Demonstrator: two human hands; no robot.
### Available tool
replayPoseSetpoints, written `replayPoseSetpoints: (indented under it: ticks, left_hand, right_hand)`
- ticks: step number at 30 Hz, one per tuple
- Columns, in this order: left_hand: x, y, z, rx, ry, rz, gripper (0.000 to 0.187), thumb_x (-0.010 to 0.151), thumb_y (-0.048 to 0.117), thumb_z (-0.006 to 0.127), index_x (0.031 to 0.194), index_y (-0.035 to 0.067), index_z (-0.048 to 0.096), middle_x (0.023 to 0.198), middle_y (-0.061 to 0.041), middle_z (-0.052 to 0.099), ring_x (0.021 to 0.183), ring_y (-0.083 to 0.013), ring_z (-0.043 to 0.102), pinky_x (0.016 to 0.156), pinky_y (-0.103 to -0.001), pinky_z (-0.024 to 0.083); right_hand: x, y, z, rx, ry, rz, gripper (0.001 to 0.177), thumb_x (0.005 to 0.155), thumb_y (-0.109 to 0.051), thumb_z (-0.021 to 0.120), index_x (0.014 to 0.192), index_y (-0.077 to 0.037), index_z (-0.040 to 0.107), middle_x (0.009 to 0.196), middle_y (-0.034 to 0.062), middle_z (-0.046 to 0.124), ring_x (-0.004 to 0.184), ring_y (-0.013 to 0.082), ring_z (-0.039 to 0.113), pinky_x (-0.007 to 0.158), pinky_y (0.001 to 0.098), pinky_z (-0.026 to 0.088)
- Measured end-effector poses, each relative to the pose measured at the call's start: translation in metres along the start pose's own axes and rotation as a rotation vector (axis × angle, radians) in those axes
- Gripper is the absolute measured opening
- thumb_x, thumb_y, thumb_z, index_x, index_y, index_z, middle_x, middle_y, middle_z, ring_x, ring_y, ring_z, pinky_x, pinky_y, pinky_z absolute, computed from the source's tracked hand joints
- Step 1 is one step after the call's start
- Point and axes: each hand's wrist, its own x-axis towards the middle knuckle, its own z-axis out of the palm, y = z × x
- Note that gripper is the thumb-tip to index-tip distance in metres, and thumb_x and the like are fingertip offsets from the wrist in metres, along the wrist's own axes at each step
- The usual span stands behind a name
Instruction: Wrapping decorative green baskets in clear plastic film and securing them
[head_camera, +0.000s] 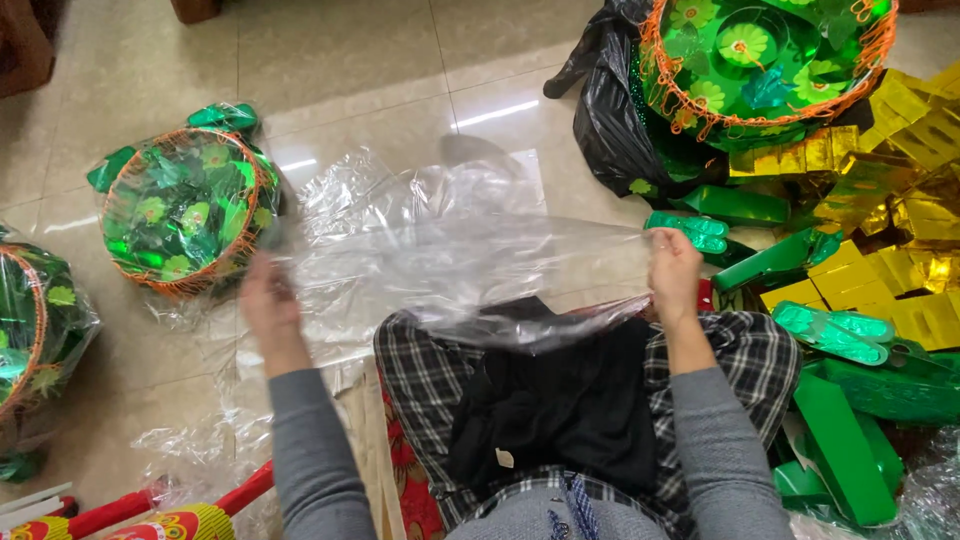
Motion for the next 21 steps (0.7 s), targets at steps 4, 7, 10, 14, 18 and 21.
replayPoseSetpoints:
  ticks: [4, 7, 10, 14, 18, 21]
  left_hand:
    - [0.006, 0.066, -0.025, 0.065, 0.105, 0.207, 0.014, 0.082, 0.011, 0.079, 0.094, 0.018, 0.077, 0.083, 0.005, 0.070, 0.073, -0.0029, 0.064, 0.066, -0.014, 0.049]
    - [0.073, 0.077, -0.117, -0.048, 0.224, 0.099, 0.029, 0.097, 0.003, 0.051, 0.107, 0.010, 0.077, 0.103, -0.003, 0.076, 0.072, -0.0041, 0.066, 0.057, -0.012, 0.054]
    - [0.130, 0.077, -0.192, -0.076, 0.536, 0.230, 0.022, 0.084, -0.008, 0.065, 0.096, 0.006, 0.077, 0.086, -0.006, 0.078, 0.073, -0.0143, 0.074, 0.066, -0.025, 0.065]
    - [0.135, 0.090, -0.225, -0.055, 0.616, 0.635, 0.025, 0.075, -0.019, 0.065, 0.082, 0.003, 0.075, 0.086, -0.013, 0.079, 0.078, -0.0238, 0.077, 0.072, -0.032, 0.064]
    - [0.113, 0.092, -0.206, 0.310, 0.614, 0.875, 0.025, 0.069, -0.017, 0.060, 0.079, 0.004, 0.071, 0.078, -0.005, 0.069, 0.073, -0.0169, 0.065, 0.070, -0.032, 0.056]
    - [0.091, 0.082, -0.182, 0.466, 0.412, 0.817, 0.036, 0.069, -0.015, 0.037, 0.081, 0.003, 0.066, 0.076, -0.007, 0.063, 0.067, -0.0129, 0.056, 0.057, -0.025, 0.041]
  right_hand:
    - [0.027, 0.019, -0.029, 0.006, 0.048, 0.073, 0.016, 0.100, -0.017, 0.051, 0.101, -0.015, 0.066, 0.052, -0.0087, 0.040, 0.038, -0.0002, 0.034, 0.034, 0.0160, 0.025]
    - [0.052, 0.041, -0.055, -0.104, 0.100, 0.134, 0.018, 0.101, -0.015, 0.050, 0.097, -0.017, 0.067, 0.062, -0.0045, 0.047, 0.044, 0.0059, 0.034, 0.037, 0.0259, 0.023]
    - [0.078, 0.068, -0.085, -0.159, 0.173, 0.076, 0.014, 0.097, -0.022, 0.054, 0.096, -0.022, 0.069, 0.064, -0.0077, 0.047, 0.046, 0.0037, 0.031, 0.039, 0.0260, 0.019]
    - [0.101, 0.091, -0.127, -0.365, 0.269, 0.045, 0.024, 0.098, -0.017, 0.045, 0.086, -0.017, 0.065, 0.059, -0.0033, 0.043, 0.046, 0.0087, 0.040, 0.038, 0.0323, 0.027]
    - [0.081, 0.064, -0.126, -0.340, 0.152, 0.189, 0.027, 0.095, -0.021, 0.051, 0.071, -0.019, 0.038, 0.056, -0.0032, 0.032, 0.044, 0.0086, 0.032, 0.036, 0.0307, 0.019]
    - [0.060, 0.031, -0.110, -0.366, 0.042, 0.143, 0.021, 0.096, -0.031, 0.057, 0.102, -0.016, 0.071, 0.053, -0.0063, 0.034, 0.043, 0.0062, 0.032, 0.036, 0.0288, 0.023]
